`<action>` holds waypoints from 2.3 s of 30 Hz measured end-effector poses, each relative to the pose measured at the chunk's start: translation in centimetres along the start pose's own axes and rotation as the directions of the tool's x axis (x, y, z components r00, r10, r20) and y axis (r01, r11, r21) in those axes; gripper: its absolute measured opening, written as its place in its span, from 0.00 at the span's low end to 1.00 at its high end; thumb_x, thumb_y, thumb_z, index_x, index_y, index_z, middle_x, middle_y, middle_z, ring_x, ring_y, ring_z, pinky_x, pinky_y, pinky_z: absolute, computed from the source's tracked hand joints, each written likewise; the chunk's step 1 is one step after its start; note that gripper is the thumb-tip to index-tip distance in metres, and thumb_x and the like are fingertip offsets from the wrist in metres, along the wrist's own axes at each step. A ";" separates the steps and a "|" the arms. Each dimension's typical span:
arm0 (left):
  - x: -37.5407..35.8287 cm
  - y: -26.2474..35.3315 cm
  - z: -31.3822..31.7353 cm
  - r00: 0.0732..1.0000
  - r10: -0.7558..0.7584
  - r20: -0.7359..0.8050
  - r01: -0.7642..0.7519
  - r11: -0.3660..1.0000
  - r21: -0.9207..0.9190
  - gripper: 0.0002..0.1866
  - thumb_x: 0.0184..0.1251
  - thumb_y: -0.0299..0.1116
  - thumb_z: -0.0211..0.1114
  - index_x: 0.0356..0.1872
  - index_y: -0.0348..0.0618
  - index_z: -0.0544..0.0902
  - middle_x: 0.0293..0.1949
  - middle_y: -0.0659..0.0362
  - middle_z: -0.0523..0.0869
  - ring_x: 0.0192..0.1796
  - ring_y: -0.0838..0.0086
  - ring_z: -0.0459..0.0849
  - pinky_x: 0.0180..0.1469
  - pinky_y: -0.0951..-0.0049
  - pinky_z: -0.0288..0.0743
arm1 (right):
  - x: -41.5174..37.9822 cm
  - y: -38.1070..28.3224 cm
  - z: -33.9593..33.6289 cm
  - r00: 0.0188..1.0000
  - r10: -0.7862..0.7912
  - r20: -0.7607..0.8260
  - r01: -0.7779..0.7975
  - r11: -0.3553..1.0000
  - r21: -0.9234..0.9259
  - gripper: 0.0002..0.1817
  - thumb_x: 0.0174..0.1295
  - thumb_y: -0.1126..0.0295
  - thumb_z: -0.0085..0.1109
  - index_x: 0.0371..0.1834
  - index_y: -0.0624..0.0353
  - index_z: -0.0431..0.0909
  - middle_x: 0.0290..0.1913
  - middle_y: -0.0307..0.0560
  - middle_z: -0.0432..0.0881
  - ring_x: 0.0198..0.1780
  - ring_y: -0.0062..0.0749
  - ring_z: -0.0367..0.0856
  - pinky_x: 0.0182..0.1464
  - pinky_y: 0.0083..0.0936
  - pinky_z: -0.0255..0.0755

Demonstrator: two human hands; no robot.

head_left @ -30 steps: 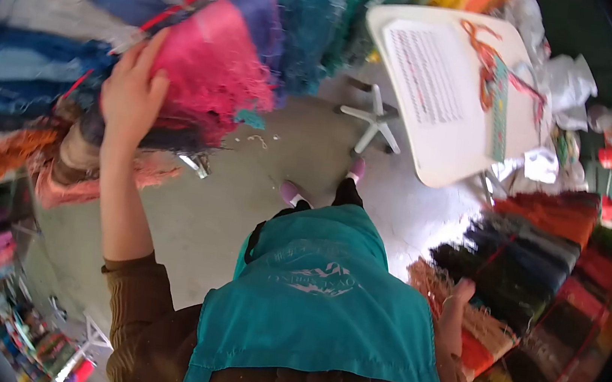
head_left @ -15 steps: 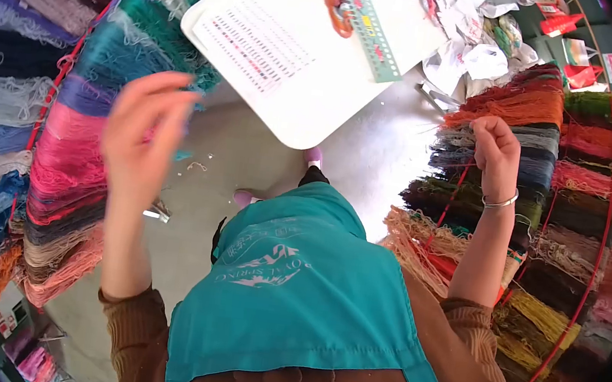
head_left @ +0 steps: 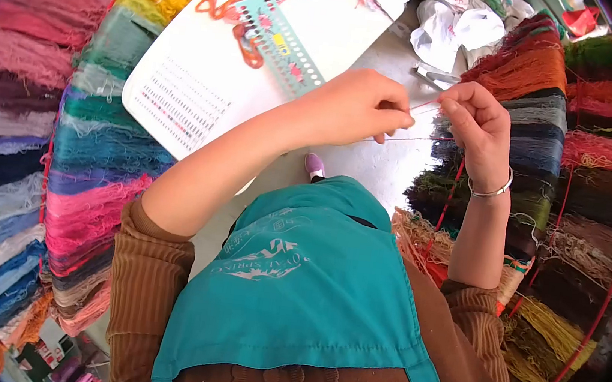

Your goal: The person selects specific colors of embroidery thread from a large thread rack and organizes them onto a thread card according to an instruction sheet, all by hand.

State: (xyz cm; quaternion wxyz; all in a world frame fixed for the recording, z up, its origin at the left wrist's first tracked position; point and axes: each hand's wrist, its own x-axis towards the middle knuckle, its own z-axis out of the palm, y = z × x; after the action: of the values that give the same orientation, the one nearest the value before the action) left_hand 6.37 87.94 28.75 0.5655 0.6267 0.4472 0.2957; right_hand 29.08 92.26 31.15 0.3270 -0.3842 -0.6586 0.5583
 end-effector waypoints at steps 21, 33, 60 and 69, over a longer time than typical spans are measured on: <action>-1.0 -3.6 -2.3 0.781 -0.178 -0.598 0.009 0.961 -0.275 0.07 0.68 0.25 0.60 0.44 0.38 0.83 0.33 0.56 0.87 0.34 0.73 0.85 0.34 0.71 0.77 | 11.8 7.6 8.3 0.723 -0.022 0.690 -0.284 0.901 0.326 0.49 0.52 0.76 0.73 0.78 0.53 0.56 0.40 0.37 0.80 0.41 0.15 0.77 0.43 0.17 0.72; -3.2 -9.4 -0.4 0.339 -0.291 -0.895 -0.015 0.949 -0.315 0.09 0.71 0.26 0.62 0.49 0.35 0.79 0.37 0.56 0.89 0.27 0.80 0.82 0.29 0.78 0.75 | 12.1 10.5 13.6 0.855 -0.338 0.393 0.420 0.896 -0.144 0.08 0.61 0.75 0.65 0.44 0.58 0.84 0.19 0.38 0.71 0.19 0.15 0.65 0.24 0.18 0.63; -0.9 -12.6 -7.6 0.400 -0.589 -0.703 -0.003 0.766 -0.643 0.11 0.74 0.28 0.53 0.50 0.33 0.79 0.29 0.59 0.82 0.25 0.77 0.80 0.26 0.77 0.73 | 20.2 14.5 17.7 0.907 -0.145 0.396 0.163 0.986 -0.014 0.05 0.61 0.73 0.64 0.37 0.63 0.83 0.28 0.45 0.86 0.29 0.21 0.83 0.33 0.21 0.77; -2.8 -13.9 -7.8 0.308 -0.459 -0.834 0.111 0.888 -0.447 0.08 0.71 0.31 0.62 0.39 0.35 0.83 0.27 0.62 0.84 0.23 0.81 0.79 0.26 0.79 0.71 | 20.6 14.1 18.2 0.875 -0.140 0.463 0.195 0.978 -0.072 0.07 0.61 0.70 0.67 0.38 0.61 0.83 0.22 0.41 0.82 0.22 0.21 0.78 0.26 0.23 0.74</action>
State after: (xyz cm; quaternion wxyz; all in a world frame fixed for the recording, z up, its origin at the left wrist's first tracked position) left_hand -4.80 88.38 17.09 0.3485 0.1638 0.7382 0.5538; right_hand 5.33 102.53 14.26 0.1876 -0.2026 -0.7790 0.5630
